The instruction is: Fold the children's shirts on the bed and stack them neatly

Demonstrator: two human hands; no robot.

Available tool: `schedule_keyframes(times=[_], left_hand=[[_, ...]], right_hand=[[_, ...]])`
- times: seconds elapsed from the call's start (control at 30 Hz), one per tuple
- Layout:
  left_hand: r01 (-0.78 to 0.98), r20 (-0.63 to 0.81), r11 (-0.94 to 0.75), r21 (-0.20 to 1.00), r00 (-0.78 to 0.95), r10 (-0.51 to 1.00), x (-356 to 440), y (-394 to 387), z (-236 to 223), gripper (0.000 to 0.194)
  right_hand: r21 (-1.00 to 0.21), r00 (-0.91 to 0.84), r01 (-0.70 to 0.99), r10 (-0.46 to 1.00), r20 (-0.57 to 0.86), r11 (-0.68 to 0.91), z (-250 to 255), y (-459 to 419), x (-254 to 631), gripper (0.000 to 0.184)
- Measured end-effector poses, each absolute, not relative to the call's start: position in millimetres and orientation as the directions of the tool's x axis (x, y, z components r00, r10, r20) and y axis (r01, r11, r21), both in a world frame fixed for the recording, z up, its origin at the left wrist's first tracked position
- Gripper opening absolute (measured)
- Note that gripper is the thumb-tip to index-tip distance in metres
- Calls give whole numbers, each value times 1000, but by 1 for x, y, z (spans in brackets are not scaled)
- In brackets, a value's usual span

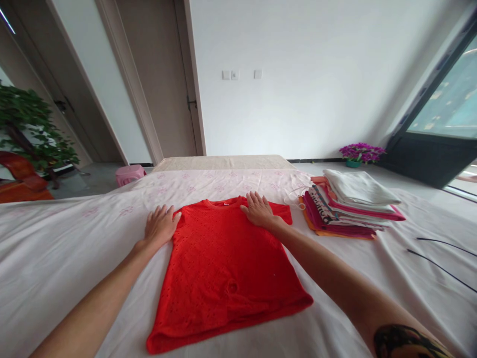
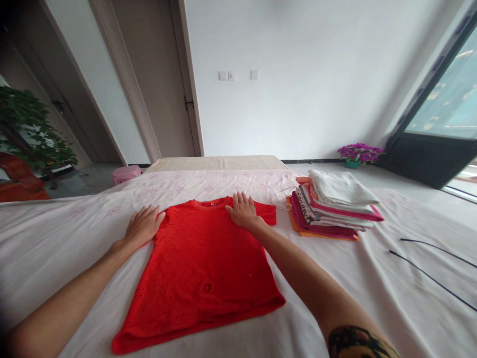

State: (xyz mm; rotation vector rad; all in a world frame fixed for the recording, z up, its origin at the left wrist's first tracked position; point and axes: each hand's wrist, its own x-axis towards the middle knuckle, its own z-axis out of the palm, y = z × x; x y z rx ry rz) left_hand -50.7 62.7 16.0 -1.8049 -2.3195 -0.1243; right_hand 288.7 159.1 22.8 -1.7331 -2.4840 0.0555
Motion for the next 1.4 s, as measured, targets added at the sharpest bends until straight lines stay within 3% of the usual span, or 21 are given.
schedule_keyframes(times=[0.13, 0.37, 0.53, 0.73, 0.9, 1.17, 1.27, 1.4], left_hand=[[998, 183, 58, -29, -51, 982, -23, 59, 4, 67], [996, 70, 92, 1, -92, 993, -32, 58, 1, 67], [990, 157, 136, -25, -130, 979, 1, 28, 21, 64], [994, 131, -103, 32, 98, 987, 65, -41, 17, 66], [993, 99, -115, 37, 111, 989, 74, -76, 11, 68], [992, 149, -118, 34, 112, 982, 58, -88, 11, 64], [993, 159, -113, 40, 105, 982, 60, -89, 10, 62], [990, 187, -135, 31, 127, 974, 62, -89, 9, 59]], right_hand=[[-72, -343, 936, 938, 47, 345, 11, 147, 303, 77], [-45, -344, 938, 939, 9, 344, 10, 152, 344, 70], [-17, -282, 959, 956, 83, 284, 28, 121, 336, 69], [-122, -490, 858, 867, 96, 499, 33, 26, 287, 76], [-128, -573, 803, 813, 104, 582, 16, -18, 283, 74], [-41, -521, 852, 853, 47, 522, 21, -6, 337, 68], [-46, -499, 865, 867, 16, 499, 37, 10, 338, 56], [-80, -515, 849, 852, 94, 522, 58, 47, 311, 49]])
